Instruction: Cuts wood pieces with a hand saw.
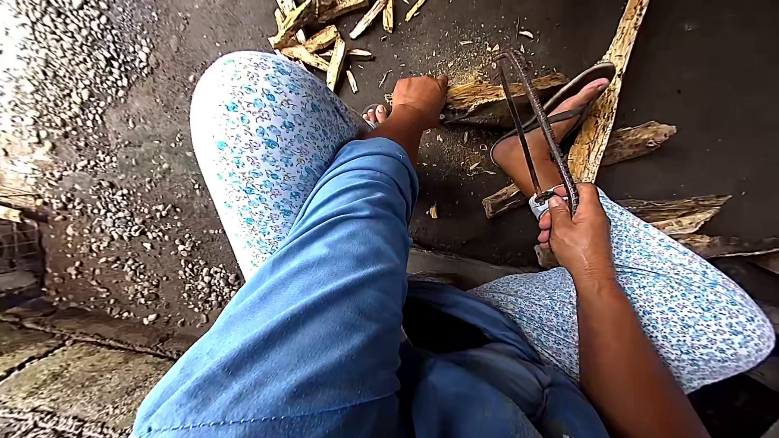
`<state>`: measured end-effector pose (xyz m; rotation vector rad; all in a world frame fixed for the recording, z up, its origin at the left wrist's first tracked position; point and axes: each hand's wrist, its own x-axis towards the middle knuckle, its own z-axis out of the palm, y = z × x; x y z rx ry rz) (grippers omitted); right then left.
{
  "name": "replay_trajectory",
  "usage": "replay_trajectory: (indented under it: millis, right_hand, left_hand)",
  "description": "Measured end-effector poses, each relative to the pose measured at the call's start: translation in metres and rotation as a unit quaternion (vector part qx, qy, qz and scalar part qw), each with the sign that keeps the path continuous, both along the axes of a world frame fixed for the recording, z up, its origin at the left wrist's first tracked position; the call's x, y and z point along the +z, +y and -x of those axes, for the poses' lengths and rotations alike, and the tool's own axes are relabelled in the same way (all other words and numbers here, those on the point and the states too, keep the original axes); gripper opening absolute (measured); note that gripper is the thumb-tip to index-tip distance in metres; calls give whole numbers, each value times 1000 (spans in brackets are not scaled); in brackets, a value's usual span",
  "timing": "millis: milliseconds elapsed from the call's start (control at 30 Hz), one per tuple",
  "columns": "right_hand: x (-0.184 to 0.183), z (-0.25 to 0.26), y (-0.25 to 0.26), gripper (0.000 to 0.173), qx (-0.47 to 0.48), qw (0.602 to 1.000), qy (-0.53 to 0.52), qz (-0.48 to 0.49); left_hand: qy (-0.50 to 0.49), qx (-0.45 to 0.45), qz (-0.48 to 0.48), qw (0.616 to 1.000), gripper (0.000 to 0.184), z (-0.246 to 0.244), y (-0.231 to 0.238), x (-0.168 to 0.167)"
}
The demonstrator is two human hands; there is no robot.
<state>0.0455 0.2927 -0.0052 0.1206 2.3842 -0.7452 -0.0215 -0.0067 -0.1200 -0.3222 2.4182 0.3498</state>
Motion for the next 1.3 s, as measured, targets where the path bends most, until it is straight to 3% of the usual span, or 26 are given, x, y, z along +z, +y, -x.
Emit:
replay_trajectory:
  millis: [433,700,933,1100,1300]
  right_hand:
    - [11,-54,-17,33,-28,999,-32,23]
    - [31,-49,-17,29,-77,996,-54,3]
    - [36,-56,-20,29,-89,994,-66,11]
    - [22,-51,-16,32,-113,990,-73,31]
    - [25,-60,-11,29,-60,998,1,31]
  left_hand:
    - [51,-25,8,998,50,-21,-1,13]
    - [49,-49,3,998,45,-23,1,27]
    - [64,-85,7,994,47,-18,-5,17]
    - [41,-62,7,997,57,-8,-6,3]
    - [4,-53,7,999,53,-4,-8,3]
